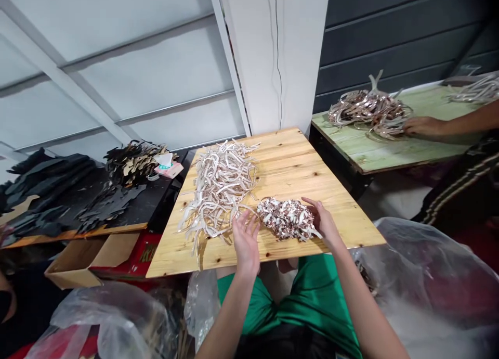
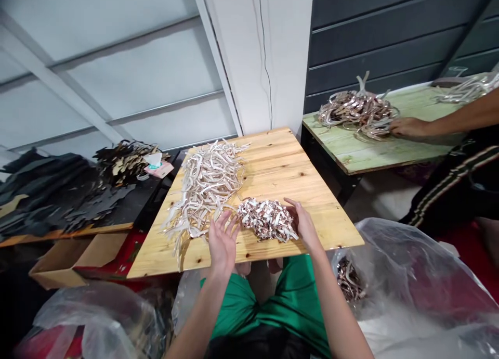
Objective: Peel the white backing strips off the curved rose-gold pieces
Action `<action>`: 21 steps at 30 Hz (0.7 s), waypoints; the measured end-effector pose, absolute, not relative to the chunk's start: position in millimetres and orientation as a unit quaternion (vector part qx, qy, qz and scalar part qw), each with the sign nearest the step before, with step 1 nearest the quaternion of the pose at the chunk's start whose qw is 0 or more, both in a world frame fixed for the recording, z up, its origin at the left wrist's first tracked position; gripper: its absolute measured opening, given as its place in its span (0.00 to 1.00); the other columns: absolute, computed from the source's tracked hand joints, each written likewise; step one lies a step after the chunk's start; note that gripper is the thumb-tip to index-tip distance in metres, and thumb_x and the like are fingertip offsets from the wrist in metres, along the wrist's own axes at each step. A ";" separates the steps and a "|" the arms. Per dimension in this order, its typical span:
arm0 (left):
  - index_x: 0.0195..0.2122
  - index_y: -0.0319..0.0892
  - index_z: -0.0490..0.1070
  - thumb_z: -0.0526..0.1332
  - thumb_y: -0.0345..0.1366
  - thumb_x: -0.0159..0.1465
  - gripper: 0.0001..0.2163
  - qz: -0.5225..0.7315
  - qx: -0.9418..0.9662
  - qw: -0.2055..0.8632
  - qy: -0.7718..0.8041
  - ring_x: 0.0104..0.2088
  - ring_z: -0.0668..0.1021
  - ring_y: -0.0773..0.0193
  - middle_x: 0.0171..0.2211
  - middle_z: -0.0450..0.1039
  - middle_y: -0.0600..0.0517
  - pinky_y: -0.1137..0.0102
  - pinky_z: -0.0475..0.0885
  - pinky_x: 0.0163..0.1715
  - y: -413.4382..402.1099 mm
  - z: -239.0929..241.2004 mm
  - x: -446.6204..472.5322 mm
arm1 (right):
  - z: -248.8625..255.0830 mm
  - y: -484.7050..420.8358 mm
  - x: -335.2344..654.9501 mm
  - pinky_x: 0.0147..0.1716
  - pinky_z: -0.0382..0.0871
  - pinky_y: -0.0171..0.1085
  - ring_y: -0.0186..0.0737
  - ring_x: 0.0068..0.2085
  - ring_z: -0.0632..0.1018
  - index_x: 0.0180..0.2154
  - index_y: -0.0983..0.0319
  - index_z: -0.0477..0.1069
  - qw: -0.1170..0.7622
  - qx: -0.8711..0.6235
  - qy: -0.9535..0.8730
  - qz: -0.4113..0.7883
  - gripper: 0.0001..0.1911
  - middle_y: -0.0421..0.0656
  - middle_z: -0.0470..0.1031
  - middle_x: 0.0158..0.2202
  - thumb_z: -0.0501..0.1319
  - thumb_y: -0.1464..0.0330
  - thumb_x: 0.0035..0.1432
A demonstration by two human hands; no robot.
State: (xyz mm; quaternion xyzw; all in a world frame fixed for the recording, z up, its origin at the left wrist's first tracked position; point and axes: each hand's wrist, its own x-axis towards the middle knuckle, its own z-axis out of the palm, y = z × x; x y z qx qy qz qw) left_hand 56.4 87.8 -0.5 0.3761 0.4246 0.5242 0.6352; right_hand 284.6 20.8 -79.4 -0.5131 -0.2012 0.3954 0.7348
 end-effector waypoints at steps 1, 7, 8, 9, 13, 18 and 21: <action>0.52 0.45 0.77 0.49 0.56 0.81 0.24 0.548 0.396 0.606 0.418 0.57 0.83 0.53 0.60 0.79 0.41 0.62 0.79 0.52 79.0 -6.8 54.7 | -79.7 18.7 282.7 0.48 0.83 0.49 0.45 0.43 0.86 0.57 0.62 0.80 0.747 -0.514 -0.195 0.375 0.28 0.47 0.86 0.47 0.62 0.45 0.78; 0.32 0.45 0.73 0.56 0.52 0.81 0.22 0.535 0.663 0.472 0.228 0.34 0.79 0.58 0.31 0.76 0.50 0.64 0.74 0.37 18.2 -20.0 48.7 | -106.3 -46.9 282.0 0.43 0.83 0.45 0.42 0.39 0.84 0.50 0.63 0.80 0.822 -0.535 -0.093 0.173 0.23 0.43 0.83 0.42 0.64 0.48 0.78; 0.29 0.45 0.74 0.60 0.54 0.79 0.23 0.487 0.719 0.468 0.165 0.30 0.78 0.58 0.28 0.76 0.50 0.63 0.74 0.35 13.2 -16.2 50.8 | -115.3 -68.0 285.3 0.41 0.82 0.43 0.40 0.37 0.83 0.49 0.63 0.79 0.825 -0.546 -0.062 0.135 0.22 0.42 0.82 0.41 0.64 0.49 0.78; 0.29 0.45 0.75 0.63 0.54 0.77 0.22 0.437 0.762 0.465 0.108 0.30 0.79 0.58 0.28 0.78 0.49 0.62 0.75 0.35 10.6 -11.3 54.6 | -125.3 -90.8 289.6 0.38 0.82 0.41 0.39 0.35 0.82 0.49 0.63 0.79 0.823 -0.559 -0.031 0.099 0.22 0.41 0.82 0.40 0.64 0.50 0.79; 0.49 0.43 0.81 0.61 0.34 0.79 0.08 0.243 0.899 0.364 -0.019 0.47 0.85 0.52 0.44 0.86 0.44 0.57 0.80 0.52 16.9 8.1 90.8 | -170.9 -178.8 312.4 0.35 0.81 0.38 0.37 0.34 0.81 0.49 0.63 0.79 0.771 -0.629 0.092 0.023 0.17 0.41 0.81 0.41 0.66 0.54 0.78; 0.74 0.42 0.63 0.59 0.35 0.81 0.23 0.130 0.966 0.209 -0.075 0.72 0.76 0.45 0.68 0.78 0.38 0.48 0.72 0.74 28.9 1.3 156.2 | -238.2 -229.5 351.1 0.45 0.86 0.46 0.44 0.45 0.86 0.58 0.62 0.78 0.656 -0.731 0.174 0.074 0.17 0.47 0.83 0.53 0.68 0.58 0.77; 0.81 0.44 0.53 0.59 0.37 0.81 0.30 0.106 0.978 0.167 -0.072 0.78 0.68 0.43 0.75 0.71 0.39 0.44 0.65 0.78 32.4 -17.6 184.2 | -281.3 -226.7 382.0 0.50 0.86 0.50 0.48 0.50 0.86 0.60 0.62 0.78 0.570 -0.789 0.173 0.147 0.18 0.49 0.82 0.57 0.69 0.59 0.77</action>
